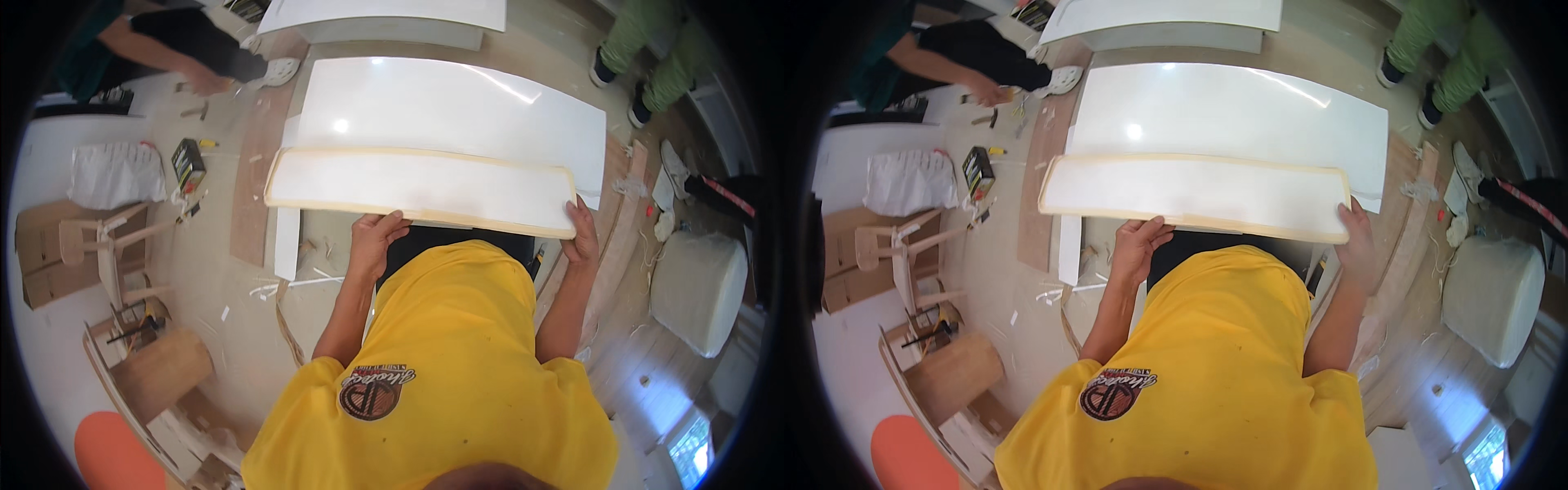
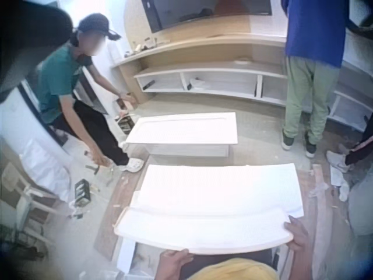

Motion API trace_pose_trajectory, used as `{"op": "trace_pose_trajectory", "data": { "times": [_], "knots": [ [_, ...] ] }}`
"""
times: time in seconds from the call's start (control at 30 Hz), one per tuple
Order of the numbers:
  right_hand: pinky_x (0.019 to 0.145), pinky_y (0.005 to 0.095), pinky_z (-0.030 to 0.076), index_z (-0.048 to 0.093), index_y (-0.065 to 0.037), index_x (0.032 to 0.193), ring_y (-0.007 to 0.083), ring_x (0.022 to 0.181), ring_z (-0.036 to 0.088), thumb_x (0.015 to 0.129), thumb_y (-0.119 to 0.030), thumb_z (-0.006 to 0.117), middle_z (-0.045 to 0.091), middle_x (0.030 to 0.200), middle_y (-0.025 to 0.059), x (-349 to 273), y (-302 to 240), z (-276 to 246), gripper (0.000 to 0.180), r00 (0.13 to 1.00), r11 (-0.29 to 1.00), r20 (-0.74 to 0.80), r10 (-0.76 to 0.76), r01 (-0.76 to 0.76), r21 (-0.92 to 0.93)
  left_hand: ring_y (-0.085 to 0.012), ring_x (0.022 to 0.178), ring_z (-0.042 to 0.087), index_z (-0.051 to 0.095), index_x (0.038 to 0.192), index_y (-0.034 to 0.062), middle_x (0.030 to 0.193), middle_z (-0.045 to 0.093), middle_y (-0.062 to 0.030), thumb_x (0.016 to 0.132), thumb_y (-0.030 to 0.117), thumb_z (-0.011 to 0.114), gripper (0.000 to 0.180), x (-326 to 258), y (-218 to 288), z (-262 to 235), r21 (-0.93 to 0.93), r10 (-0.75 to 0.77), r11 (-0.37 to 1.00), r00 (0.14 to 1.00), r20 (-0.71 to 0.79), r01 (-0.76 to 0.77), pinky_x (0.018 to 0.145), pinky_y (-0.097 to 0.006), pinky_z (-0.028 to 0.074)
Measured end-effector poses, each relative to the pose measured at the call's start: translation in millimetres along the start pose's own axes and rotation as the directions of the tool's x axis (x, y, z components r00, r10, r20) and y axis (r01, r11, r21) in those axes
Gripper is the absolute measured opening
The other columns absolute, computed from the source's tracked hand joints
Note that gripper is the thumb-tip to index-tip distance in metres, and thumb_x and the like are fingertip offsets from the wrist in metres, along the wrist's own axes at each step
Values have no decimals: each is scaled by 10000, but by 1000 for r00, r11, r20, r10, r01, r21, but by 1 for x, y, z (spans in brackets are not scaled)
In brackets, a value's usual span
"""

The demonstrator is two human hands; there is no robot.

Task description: The person kneels on the floor and uses a utility knife to cut protective film from white cabinet doors and panels. They peel off the film, flip the parts, and continue trimming edges while other workers handle similar pieces nearby.

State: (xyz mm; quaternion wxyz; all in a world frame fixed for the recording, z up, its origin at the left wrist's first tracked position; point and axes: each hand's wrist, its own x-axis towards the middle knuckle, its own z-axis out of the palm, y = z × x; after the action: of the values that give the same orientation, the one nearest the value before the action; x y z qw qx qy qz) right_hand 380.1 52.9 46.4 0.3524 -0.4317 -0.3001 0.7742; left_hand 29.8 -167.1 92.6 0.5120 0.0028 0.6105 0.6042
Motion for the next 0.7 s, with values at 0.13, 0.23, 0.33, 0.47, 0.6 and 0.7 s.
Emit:
{"op": "trace_pose_trajectory", "data": {
  "times": [0.13,0.23,0.33,0.47,0.6,0.7],
  "knots": [
    [1051,369,456,470,69,1434,264,1222,595,1000,-146,569,599,1357,162,-8,-7,0,495,996,996,59,66,-63,-60,-200,987,700,703,1076,-6,1003,727,-100,952,146,716,197,-5,9,-4,70,15,997,997,78,-20,844,-345,572],
    [1084,365,426,461,82,1436,266,1243,579,1001,-120,550,589,1370,162,-5,-14,6,488,993,996,100,57,-64,64,-162,962,687,713,1129,-3,1024,741,-81,926,198,758,289,6,9,-23,278,38,958,989,144,-77,812,-309,550],
    [1098,366,417,465,99,1423,265,1246,576,1001,-93,545,592,1366,164,1,-12,1,470,995,993,60,74,-79,85,-144,923,684,724,1130,3,1025,750,-76,908,241,781,330,8,1,-52,588,162,797,987,7,-136,773,-298,543],
    [1107,372,417,477,111,1405,264,1252,572,994,-61,553,592,1367,172,14,-11,-9,452,990,970,-77,115,-95,222,-193,898,702,686,1202,-24,1104,736,-118,915,294,767,435,14,-23,-101,730,344,683,889,-301,-17,748,-329,559],
    [1117,374,413,477,112,1407,272,1272,562,984,-45,560,587,1378,179,12,-22,7,458,991,958,-67,119,-97,269,-271,1030,689,509,1387,-51,1248,661,-174,950,294,713,592,42,-31,-115,103,129,991,814,-566,-86,853,-406,571],
    [1133,377,401,457,99,1434,278,1303,542,976,-40,564,575,1398,179,11,-40,30,490,995,965,42,92,-100,242,-286,1107,664,429,1421,-22,1230,635,-159,975,244,677,576,71,-42,-120,-106,178,957,835,-521,-270,913,-439,569]
  ]
}}
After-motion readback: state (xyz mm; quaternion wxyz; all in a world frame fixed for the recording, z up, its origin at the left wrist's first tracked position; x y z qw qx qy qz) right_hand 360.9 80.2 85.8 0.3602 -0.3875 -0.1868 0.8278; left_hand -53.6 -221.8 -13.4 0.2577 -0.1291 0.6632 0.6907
